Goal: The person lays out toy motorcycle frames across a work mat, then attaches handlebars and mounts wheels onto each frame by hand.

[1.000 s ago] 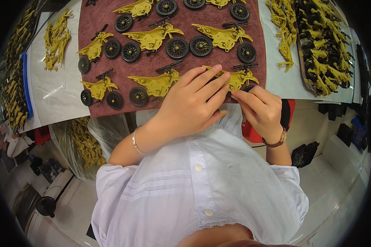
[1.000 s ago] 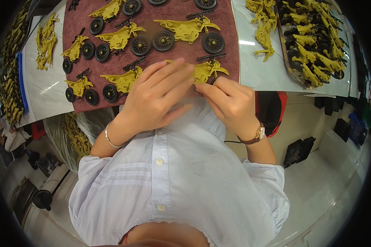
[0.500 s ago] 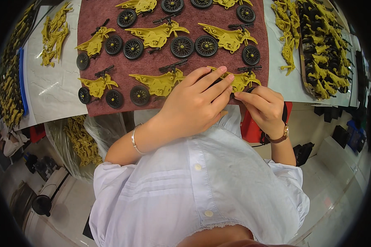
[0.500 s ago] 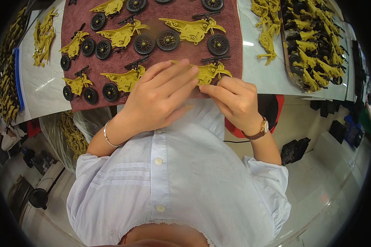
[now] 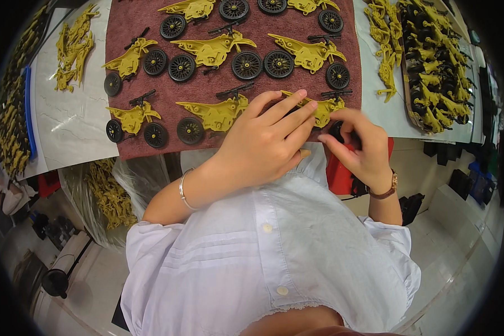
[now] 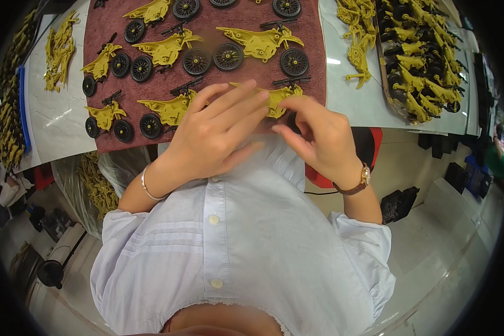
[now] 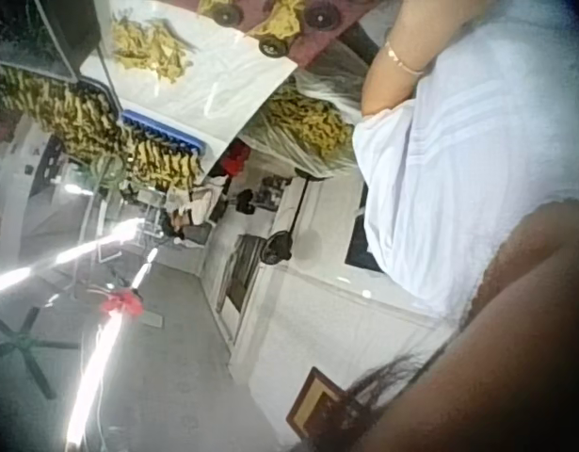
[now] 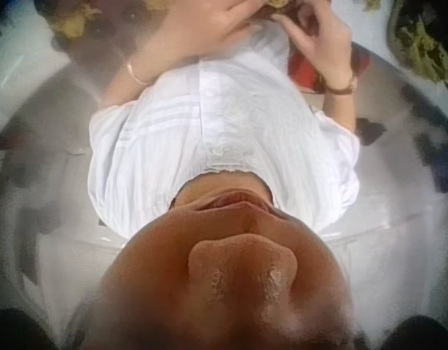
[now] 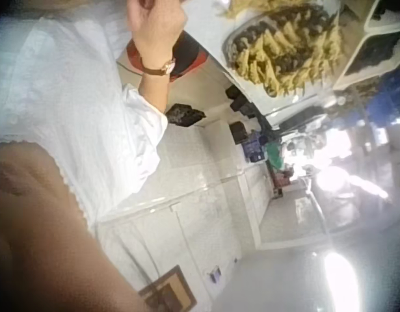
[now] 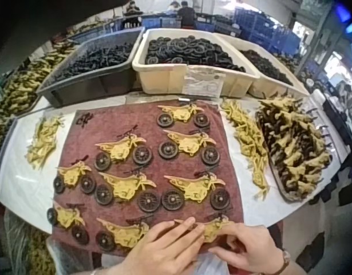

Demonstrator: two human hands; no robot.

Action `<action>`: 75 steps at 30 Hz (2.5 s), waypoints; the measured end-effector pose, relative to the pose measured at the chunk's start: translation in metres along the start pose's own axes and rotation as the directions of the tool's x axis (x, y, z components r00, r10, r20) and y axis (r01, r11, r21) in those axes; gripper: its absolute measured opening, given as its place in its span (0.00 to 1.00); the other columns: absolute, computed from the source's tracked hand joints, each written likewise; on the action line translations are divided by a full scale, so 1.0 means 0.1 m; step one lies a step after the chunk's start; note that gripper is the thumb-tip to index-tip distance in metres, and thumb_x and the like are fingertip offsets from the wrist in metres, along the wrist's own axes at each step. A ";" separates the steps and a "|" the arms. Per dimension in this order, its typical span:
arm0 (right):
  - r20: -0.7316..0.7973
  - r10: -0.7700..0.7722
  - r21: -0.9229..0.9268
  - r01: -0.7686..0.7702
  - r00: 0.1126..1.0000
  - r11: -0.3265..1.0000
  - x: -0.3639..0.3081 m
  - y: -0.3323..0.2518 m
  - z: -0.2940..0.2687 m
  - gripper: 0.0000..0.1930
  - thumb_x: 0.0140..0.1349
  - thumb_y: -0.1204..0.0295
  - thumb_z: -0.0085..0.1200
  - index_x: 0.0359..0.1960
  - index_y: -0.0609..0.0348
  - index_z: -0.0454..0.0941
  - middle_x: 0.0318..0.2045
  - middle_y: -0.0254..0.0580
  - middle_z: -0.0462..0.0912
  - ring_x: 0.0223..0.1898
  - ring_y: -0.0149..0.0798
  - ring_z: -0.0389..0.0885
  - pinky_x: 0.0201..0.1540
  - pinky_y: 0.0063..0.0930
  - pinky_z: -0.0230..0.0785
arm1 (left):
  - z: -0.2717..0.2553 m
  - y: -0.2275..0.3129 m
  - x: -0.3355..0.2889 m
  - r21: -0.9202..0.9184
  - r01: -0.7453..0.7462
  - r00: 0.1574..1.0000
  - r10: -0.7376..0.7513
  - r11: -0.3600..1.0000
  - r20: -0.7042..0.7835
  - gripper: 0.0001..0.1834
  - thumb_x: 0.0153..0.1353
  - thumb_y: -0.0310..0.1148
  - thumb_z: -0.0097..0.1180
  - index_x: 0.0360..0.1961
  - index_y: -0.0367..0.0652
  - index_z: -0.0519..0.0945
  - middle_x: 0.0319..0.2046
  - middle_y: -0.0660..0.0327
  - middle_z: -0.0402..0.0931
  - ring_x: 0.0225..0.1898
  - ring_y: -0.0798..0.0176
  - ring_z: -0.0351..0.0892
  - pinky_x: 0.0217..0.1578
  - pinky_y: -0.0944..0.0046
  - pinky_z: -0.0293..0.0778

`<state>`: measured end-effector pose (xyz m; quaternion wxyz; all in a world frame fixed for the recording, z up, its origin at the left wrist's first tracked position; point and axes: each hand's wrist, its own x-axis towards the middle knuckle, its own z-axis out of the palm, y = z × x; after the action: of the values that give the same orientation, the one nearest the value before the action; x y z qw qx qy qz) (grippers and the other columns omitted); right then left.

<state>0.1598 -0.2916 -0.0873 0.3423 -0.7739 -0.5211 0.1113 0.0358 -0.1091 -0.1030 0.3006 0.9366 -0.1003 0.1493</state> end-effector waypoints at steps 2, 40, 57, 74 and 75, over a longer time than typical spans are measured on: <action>0.024 0.198 0.185 -0.199 0.980 0.962 0.05 -0.10 -0.11 0.28 0.46 0.77 0.69 0.49 0.59 0.69 0.17 0.30 0.69 0.17 0.27 0.69 0.20 0.20 0.62 | 0.00 0.03 0.03 -0.063 -0.004 0.992 -0.004 0.998 -0.123 0.21 0.45 0.32 0.67 0.43 0.38 0.81 0.51 0.55 0.77 0.55 0.53 0.76 0.52 0.53 0.69; 0.261 0.181 0.909 -0.305 0.948 0.285 0.59 -0.07 0.04 0.23 0.57 0.82 0.60 0.54 0.67 0.67 0.38 0.38 0.81 0.29 0.19 0.73 0.27 0.10 0.63 | -0.15 -0.11 0.33 -0.726 0.051 0.774 -0.487 0.685 -0.405 0.07 0.48 0.22 0.64 0.30 0.37 0.82 0.35 0.59 0.77 0.33 0.68 0.78 0.31 0.71 0.74; 0.102 -0.011 -0.071 0.018 0.995 0.997 0.82 0.18 -0.18 0.04 0.54 0.77 0.61 0.31 0.62 0.81 0.25 0.43 0.79 0.24 0.42 0.78 0.27 0.30 0.69 | -0.16 -0.25 0.26 0.285 0.211 0.976 -0.187 0.935 -0.110 0.23 0.58 0.46 0.58 0.52 0.48 0.78 0.59 0.57 0.72 0.63 0.51 0.67 0.62 0.43 0.53; 0.306 -0.255 -0.524 0.386 0.917 0.759 0.75 0.12 -0.07 0.04 0.47 0.76 0.54 0.26 0.58 0.73 0.26 0.36 0.74 0.30 0.37 0.80 0.25 0.30 0.73 | -0.12 -0.26 0.25 0.307 0.221 0.975 -0.202 0.926 -0.094 0.23 0.57 0.47 0.59 0.51 0.48 0.77 0.59 0.57 0.71 0.63 0.53 0.67 0.62 0.43 0.51; 0.284 -0.272 -0.520 0.386 0.920 0.762 0.75 0.15 -0.09 0.04 0.47 0.76 0.54 0.26 0.58 0.73 0.26 0.35 0.74 0.30 0.36 0.79 0.25 0.30 0.73 | -0.12 -0.26 0.25 0.311 0.213 0.977 -0.194 0.926 -0.090 0.24 0.56 0.47 0.59 0.51 0.48 0.77 0.59 0.57 0.71 0.63 0.53 0.67 0.62 0.43 0.51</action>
<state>0.2080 -0.2326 -0.0769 0.0600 -0.7216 -0.6887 -0.0366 0.0641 -0.0834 -0.0994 0.1618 0.9735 0.0317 0.1584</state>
